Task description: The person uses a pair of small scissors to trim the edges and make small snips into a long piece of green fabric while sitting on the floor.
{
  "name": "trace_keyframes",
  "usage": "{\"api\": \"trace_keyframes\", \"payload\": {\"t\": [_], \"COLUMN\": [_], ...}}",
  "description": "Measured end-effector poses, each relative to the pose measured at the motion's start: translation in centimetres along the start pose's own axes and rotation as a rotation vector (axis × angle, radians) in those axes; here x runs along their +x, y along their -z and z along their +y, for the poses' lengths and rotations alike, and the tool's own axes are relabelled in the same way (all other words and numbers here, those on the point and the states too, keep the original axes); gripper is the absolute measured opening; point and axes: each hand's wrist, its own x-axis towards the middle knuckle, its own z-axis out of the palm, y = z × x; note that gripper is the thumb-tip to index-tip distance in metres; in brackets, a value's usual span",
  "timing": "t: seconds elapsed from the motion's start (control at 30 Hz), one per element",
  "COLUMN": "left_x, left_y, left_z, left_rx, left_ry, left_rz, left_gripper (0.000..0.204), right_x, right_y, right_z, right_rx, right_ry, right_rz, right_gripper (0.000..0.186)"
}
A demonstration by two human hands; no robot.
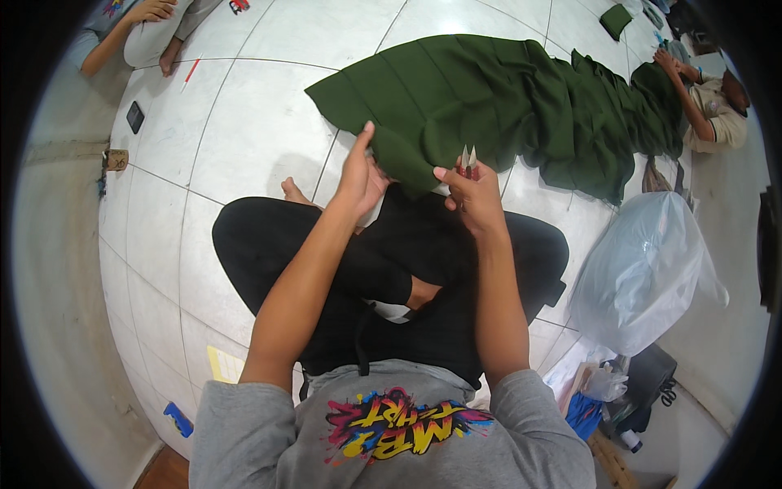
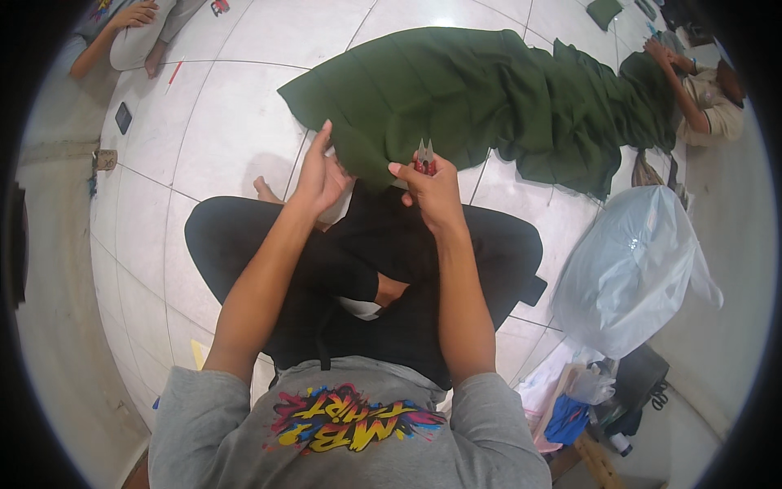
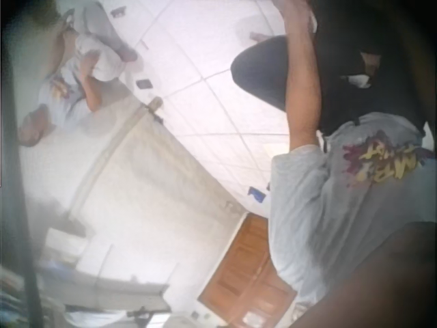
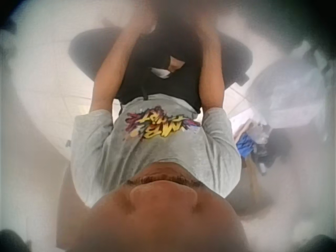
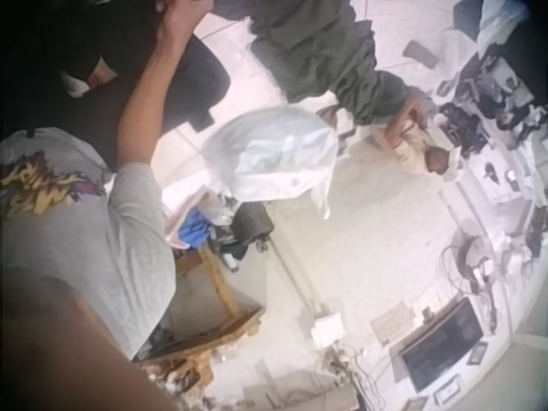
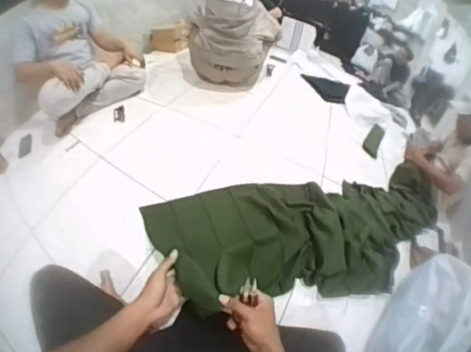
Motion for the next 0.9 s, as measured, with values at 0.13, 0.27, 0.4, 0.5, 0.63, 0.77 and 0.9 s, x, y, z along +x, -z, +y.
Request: {"api": "trace_keyframes", "payload": {"t": [0.13, 0.27, 0.4, 0.5, 0.63, 0.77, 0.9], "left_x": [8.8, 16.4, 20.1, 21.4, 22.1, 18.0, 8.4], "left_y": [4.7, 7.4, 5.1, 3.4, 2.7, -2.1, -7.2], "left_z": [2.4, 7.7, 11.0, 11.3, 13.0, 13.2, 8.5], "left_rx": [0.428, 1.336, 1.761, 2.022, 2.045, 1.899, 1.64], "left_ry": [-0.393, -0.668, -0.743, -0.59, -0.52, -0.896, -1.472], "left_rz": [0.576, 0.54, 0.581, 0.564, 0.577, 0.325, -0.289], "left_gripper": [0.04, 0.039, 0.039, 0.04, 0.036, 0.023, 0.005], "right_x": [0.3, 1.3, 1.7, 1.6, 2.3, 2.6, 2.9], "right_y": [0.6, 0.9, 0.5, 0.5, -0.2, 0.0, -1.8], "right_z": [-0.4, 1.6, 2.7, 2.7, 2.7, 3.1, -1.6], "right_rx": [-0.213, -0.543, -0.842, -0.923, -0.962, -1.136, -0.527], "right_ry": [-0.02, -0.064, -0.043, -0.029, 0.03, 0.189, 0.288], "right_rz": [-0.017, -0.108, -0.171, -0.157, -0.183, -0.023, 0.144], "right_gripper": [0.03, 0.03, 0.032, 0.033, 0.031, 0.029, 0.032]}}
